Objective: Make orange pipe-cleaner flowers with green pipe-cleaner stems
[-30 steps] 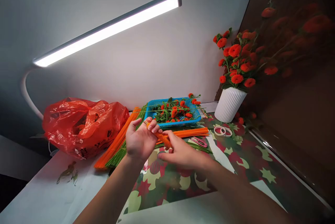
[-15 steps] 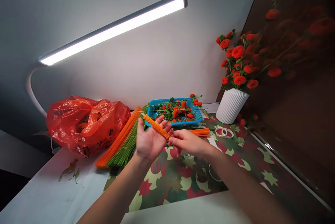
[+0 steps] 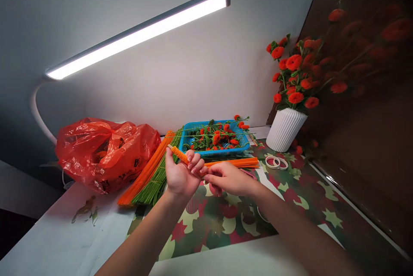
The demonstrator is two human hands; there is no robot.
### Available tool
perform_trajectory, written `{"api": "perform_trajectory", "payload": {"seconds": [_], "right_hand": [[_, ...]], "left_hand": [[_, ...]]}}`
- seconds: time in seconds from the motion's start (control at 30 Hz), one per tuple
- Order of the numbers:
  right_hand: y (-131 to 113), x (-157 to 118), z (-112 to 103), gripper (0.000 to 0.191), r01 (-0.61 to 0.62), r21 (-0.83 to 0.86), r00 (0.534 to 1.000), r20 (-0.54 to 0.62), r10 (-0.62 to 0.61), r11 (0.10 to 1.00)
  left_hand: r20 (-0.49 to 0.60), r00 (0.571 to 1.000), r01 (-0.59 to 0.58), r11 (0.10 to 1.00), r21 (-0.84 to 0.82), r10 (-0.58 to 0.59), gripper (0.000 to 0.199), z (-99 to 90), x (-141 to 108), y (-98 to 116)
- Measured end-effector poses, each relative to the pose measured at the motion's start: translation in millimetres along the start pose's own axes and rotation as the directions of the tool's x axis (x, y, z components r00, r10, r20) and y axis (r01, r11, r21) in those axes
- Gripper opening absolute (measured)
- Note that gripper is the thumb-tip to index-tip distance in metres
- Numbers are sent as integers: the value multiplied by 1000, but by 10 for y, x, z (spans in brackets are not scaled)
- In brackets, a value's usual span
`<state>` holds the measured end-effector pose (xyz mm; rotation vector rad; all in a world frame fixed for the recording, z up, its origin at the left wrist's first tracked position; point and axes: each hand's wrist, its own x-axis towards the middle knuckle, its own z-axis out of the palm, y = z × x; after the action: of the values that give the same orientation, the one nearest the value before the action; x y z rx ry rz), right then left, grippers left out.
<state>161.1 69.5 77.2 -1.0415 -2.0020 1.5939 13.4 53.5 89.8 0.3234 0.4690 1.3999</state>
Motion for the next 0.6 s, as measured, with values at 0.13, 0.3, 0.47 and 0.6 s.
{"api": "perform_trajectory", "payload": {"seconds": [0.13,0.3,0.47,0.6], "right_hand": [[40,20,73,21,2,-40,1000,1,-2,999],[68,44,135,21,31,-82,999,-4,-32,996],[28,30,145,22,75,-117,997,-21,-78,990],[-11,20,154,23,111,-132,993,-27,-116,985]], "left_hand": [[-62,998,-23,999,30,25,59,-25,-3,15],[-121,992,-39,998,49,45,59,3,-6,88],[-135,989,-50,996,71,59,57,43,-13,191],[-137,986,-77,992,99,91,56,71,-29,263]]}}
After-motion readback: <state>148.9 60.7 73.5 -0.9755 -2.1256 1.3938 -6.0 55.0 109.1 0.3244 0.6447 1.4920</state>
